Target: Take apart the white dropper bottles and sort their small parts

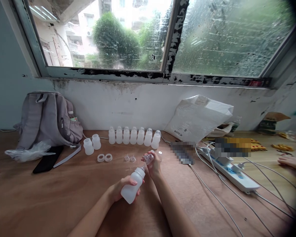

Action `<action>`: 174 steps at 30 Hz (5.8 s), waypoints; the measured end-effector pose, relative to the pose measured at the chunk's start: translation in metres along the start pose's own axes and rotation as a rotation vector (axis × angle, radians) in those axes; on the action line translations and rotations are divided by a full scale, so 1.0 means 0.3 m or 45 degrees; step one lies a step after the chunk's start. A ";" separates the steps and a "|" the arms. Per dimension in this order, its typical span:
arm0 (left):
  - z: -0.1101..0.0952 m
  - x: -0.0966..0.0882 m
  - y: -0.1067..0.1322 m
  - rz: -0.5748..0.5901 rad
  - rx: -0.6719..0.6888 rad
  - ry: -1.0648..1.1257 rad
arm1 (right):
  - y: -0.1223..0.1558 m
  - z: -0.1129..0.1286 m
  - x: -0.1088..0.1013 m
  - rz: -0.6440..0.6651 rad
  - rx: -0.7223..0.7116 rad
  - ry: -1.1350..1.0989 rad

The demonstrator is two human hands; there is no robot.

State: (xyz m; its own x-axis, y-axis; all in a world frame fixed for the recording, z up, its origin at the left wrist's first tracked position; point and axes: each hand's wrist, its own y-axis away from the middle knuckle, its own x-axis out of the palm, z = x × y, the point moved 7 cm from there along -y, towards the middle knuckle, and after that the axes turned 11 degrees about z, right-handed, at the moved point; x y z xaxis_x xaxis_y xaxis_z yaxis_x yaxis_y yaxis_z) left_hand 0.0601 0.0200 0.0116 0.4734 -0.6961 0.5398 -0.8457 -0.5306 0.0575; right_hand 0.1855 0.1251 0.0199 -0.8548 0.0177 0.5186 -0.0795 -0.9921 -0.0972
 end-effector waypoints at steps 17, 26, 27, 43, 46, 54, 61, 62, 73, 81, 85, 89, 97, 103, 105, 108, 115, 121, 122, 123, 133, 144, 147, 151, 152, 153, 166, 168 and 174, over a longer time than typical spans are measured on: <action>-0.064 -0.117 0.019 -0.480 0.319 0.244 | -0.026 0.036 0.044 0.098 -0.913 2.021; -0.054 -0.111 0.008 -0.455 0.299 0.223 | -0.043 0.047 0.033 -0.085 -0.608 2.282; -0.054 -0.110 0.008 -0.455 0.299 0.219 | -0.042 0.049 0.033 -0.081 -0.596 2.280; -0.056 -0.103 0.007 -0.450 0.294 0.088 | 0.027 0.108 0.041 -0.102 -0.763 2.004; -0.071 -0.110 0.015 -0.602 0.331 -0.059 | 0.066 0.105 0.085 0.087 -0.740 1.526; -0.103 -0.114 0.009 -0.700 0.512 -0.587 | 0.154 -0.075 0.257 0.639 0.209 0.333; -0.118 -0.082 0.008 -0.500 0.419 -0.655 | 0.173 -0.065 0.274 0.774 0.362 0.020; -0.119 -0.076 0.008 -0.461 0.375 -0.628 | 0.174 -0.064 0.276 0.792 0.370 0.008; -0.012 -0.041 -0.012 -0.042 0.118 0.031 | 0.201 -0.038 0.299 0.922 0.468 0.026; 0.022 0.049 -0.042 0.367 0.157 0.470 | 0.238 -0.006 0.309 1.276 0.638 -0.012; -0.014 0.022 -0.013 0.368 0.261 0.528 | 0.190 -0.024 0.269 1.156 0.590 0.040; -0.055 0.000 0.008 0.318 0.355 0.453 | 0.133 -0.036 0.220 0.889 0.478 0.077; -0.013 -0.040 0.002 -0.047 0.108 0.057 | 0.114 -0.019 0.209 0.768 0.360 0.034; -0.012 -0.058 0.004 -0.168 0.094 -0.046 | 0.101 -0.021 0.195 0.782 0.361 0.044; -0.010 -0.064 0.002 -0.189 0.089 -0.062 | 0.102 -0.024 0.195 0.805 0.380 0.037; -0.007 -0.065 0.000 -0.187 0.072 -0.080 | 0.098 -0.024 0.192 0.801 0.377 -0.027; -0.027 -0.051 0.006 -0.159 0.066 -0.124 | 0.092 -0.042 0.185 0.842 0.414 -0.174; -0.067 -0.073 0.019 -0.282 0.111 -0.363 | 0.033 -0.030 0.123 0.605 0.291 -0.303; -0.088 -0.090 0.028 -0.367 0.192 -0.436 | 0.027 -0.031 0.114 0.577 0.288 -0.303; -0.111 -0.107 0.039 -0.452 0.284 -0.516 | 0.022 -0.032 0.106 0.557 0.290 -0.298; -0.199 -0.216 0.095 -0.755 0.512 -1.175 | 0.015 -0.073 0.081 0.504 0.324 -0.218; -0.268 -0.158 0.174 -1.071 0.630 -1.942 | 0.005 -0.095 0.061 0.459 0.306 -0.144; -0.280 -0.125 0.177 -1.097 0.611 -2.201 | 0.002 -0.100 0.057 0.457 0.300 -0.131; -0.298 -0.097 0.199 -1.174 0.618 -2.387 | -0.003 -0.107 0.046 0.449 0.292 -0.117; -0.303 -0.091 0.206 -1.195 0.629 -2.416 | -0.004 -0.108 0.042 0.446 0.290 -0.113; -0.310 -0.086 0.213 -1.219 0.640 -2.441 | -0.005 -0.109 0.039 0.443 0.288 -0.108; -0.657 -0.282 0.207 -1.558 0.129 -2.666 | -0.007 -0.106 0.033 0.383 0.270 -0.071; -0.686 -0.323 0.196 -1.545 0.003 -2.715 | -0.003 -0.105 0.036 0.385 0.270 -0.059; -0.703 -0.409 0.178 -1.493 -0.244 -2.837 | 0.002 -0.103 0.036 0.371 0.259 -0.003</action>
State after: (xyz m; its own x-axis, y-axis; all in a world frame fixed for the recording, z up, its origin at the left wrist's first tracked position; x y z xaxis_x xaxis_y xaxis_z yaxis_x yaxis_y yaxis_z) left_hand -0.0953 0.1791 0.1256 -0.1156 0.3611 -0.9253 -0.1483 -0.9274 -0.3433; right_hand 0.1603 0.1284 -0.0009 -0.8255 -0.2694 0.4960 0.2711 -0.9600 -0.0703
